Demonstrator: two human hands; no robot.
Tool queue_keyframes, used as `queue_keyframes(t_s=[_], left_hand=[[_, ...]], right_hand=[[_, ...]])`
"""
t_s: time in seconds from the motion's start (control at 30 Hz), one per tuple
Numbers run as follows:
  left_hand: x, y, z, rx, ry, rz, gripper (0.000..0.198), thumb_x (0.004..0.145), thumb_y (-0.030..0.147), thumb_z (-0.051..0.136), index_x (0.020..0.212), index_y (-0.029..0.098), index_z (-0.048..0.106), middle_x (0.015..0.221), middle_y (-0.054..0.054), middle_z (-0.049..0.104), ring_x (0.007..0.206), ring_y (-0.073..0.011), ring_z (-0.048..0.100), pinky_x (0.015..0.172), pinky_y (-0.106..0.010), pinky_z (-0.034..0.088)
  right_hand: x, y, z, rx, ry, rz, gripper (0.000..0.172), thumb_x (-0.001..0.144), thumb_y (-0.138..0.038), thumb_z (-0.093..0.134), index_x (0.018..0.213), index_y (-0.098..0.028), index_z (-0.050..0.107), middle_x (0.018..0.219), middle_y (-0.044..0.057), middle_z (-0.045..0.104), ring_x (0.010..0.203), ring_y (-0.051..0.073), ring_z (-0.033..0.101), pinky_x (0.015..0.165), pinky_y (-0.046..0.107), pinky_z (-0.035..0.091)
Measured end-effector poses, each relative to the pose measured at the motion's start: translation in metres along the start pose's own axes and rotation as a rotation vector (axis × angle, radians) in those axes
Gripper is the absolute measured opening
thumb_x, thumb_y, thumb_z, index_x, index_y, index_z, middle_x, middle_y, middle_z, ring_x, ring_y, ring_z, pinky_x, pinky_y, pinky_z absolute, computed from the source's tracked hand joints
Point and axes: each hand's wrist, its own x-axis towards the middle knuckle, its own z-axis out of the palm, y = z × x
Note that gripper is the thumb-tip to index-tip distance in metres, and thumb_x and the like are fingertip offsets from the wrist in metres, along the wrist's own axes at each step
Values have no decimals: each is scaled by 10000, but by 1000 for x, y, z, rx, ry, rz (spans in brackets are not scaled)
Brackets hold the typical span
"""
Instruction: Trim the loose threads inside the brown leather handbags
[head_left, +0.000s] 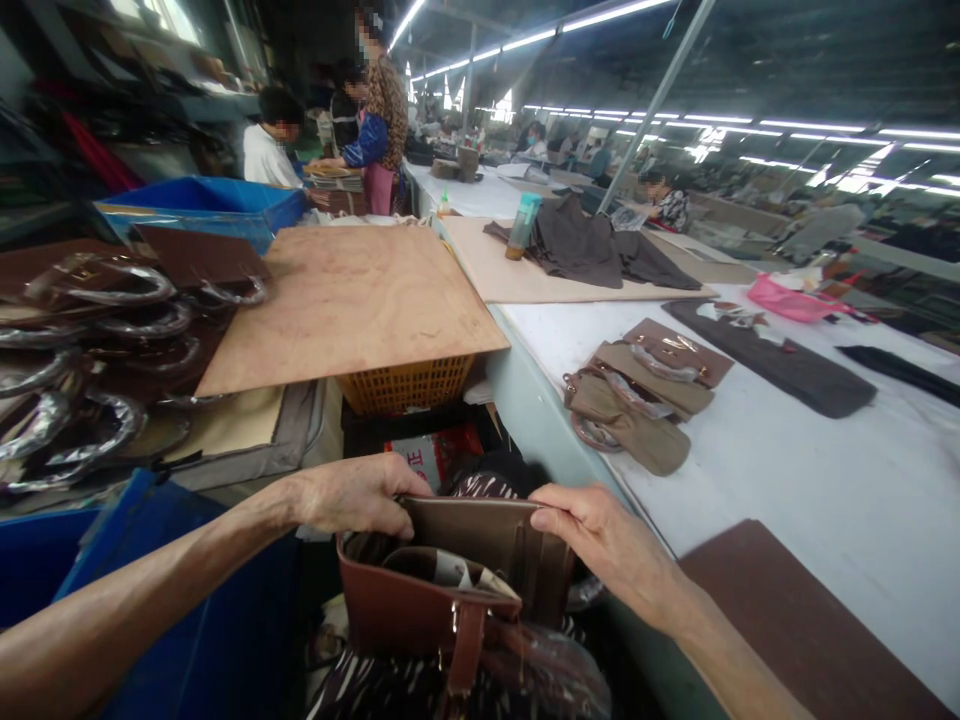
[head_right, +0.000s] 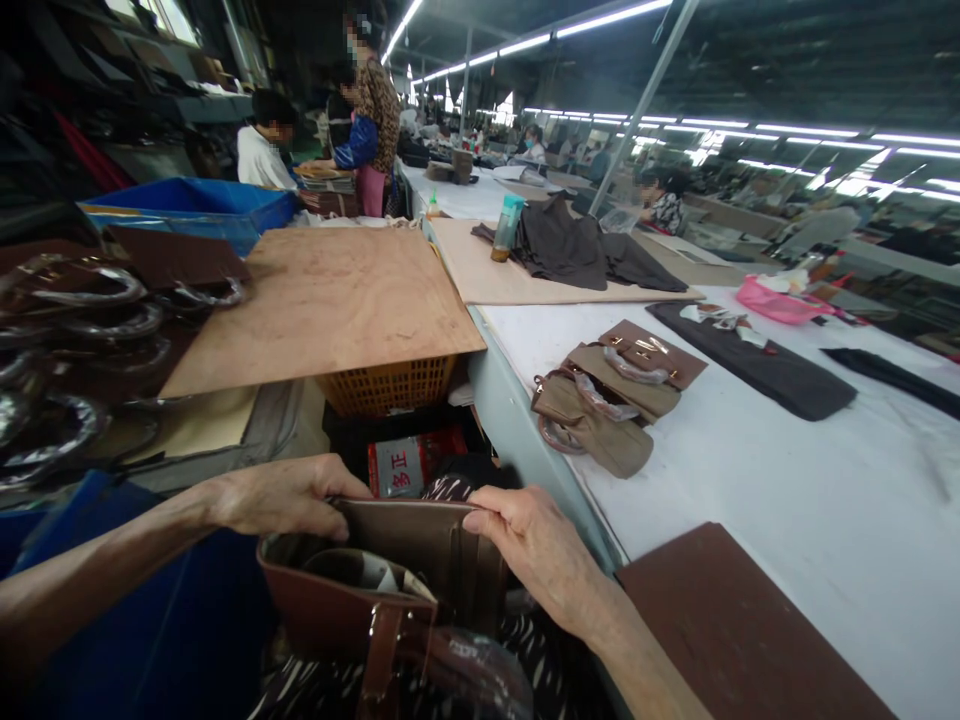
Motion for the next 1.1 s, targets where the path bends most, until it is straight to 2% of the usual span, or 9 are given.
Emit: queue_keyframes(t_s=[0.07, 0.17, 0.23, 0.33, 0.47, 0.63, 0.87, 1.0, 1.1], left_hand=[[5, 3, 0, 50, -5, -10, 261, 652, 218, 533, 862, 133, 663, 584, 21, 533, 512, -104, 457, 433, -164, 350], [15, 2, 1, 89, -20, 46, 226, 662, 235, 546, 819, 121, 662, 552, 30, 474, 492, -86, 394, 406, -157, 290], [21, 0, 2, 119, -30, 103, 219, 685, 247, 539, 814, 117, 659, 531, 38, 425, 478, -76, 345, 403, -161, 257], [24, -2, 4, 153, -46, 124, 220, 724, 271, 514, 811, 121, 651, 518, 45, 380, 461, -72, 309, 404, -170, 250], [23, 1, 7, 140, -60, 73, 225, 741, 303, 505, 806, 133, 638, 527, 42, 392, 455, -79, 331, 403, -169, 289], [23, 1, 9, 137, -61, 79, 238, 752, 316, 503, 820, 138, 646, 556, 35, 439, 474, -81, 358, 426, -168, 298], [24, 1, 8, 147, -45, 120, 244, 748, 297, 504, 823, 127, 662, 559, 35, 427, 496, -79, 347, 453, -168, 290], [24, 5, 12, 131, -57, 103, 254, 741, 275, 497, 863, 134, 671, 555, 36, 438, 486, -78, 356, 423, -161, 272], [24, 6, 14, 135, -52, 127, 239, 723, 265, 509, 833, 138, 679, 568, 33, 469, 509, -84, 381, 450, -158, 305]], right_hand=[[-5, 3, 2, -29, 8, 47, 277, 886, -332, 406, 709, -203, 577, 558, -49, 421, 560, 104, 390, 527, 216, 282], [-11, 7, 8, -18, 21, 99, 237, 887, -333, 404, 935, -259, 624, 624, -38, 523, 587, 124, 467, 557, 225, 334], [-13, 8, 11, 0, 47, 49, 233, 885, -304, 422, 1028, -277, 604, 759, -25, 595, 676, 130, 527, 629, 224, 377], [-12, 6, 13, -85, 75, -79, 183, 885, -244, 446, 961, -261, 611, 985, -17, 606, 804, 127, 553, 729, 229, 383], [-6, 2, 13, -318, 86, -96, 143, 868, -274, 507, 795, -223, 618, 814, -16, 634, 705, 141, 528, 668, 260, 353], [-3, 6, 19, -229, 96, -68, 279, 887, -280, 475, 630, -195, 544, 627, -48, 582, 644, 116, 496, 614, 223, 317], [-2, 8, 21, -208, 94, -75, 340, 901, -322, 433, 608, -182, 536, 598, -38, 546, 628, 108, 479, 617, 231, 299], [3, -3, 22, -302, 49, -82, 345, 888, -352, 459, 598, -181, 537, 596, -29, 573, 607, 110, 461, 585, 238, 267], [8, -15, 22, -313, -17, -137, 351, 899, -357, 433, 611, -185, 537, 551, -37, 528, 533, 93, 400, 534, 239, 232]])
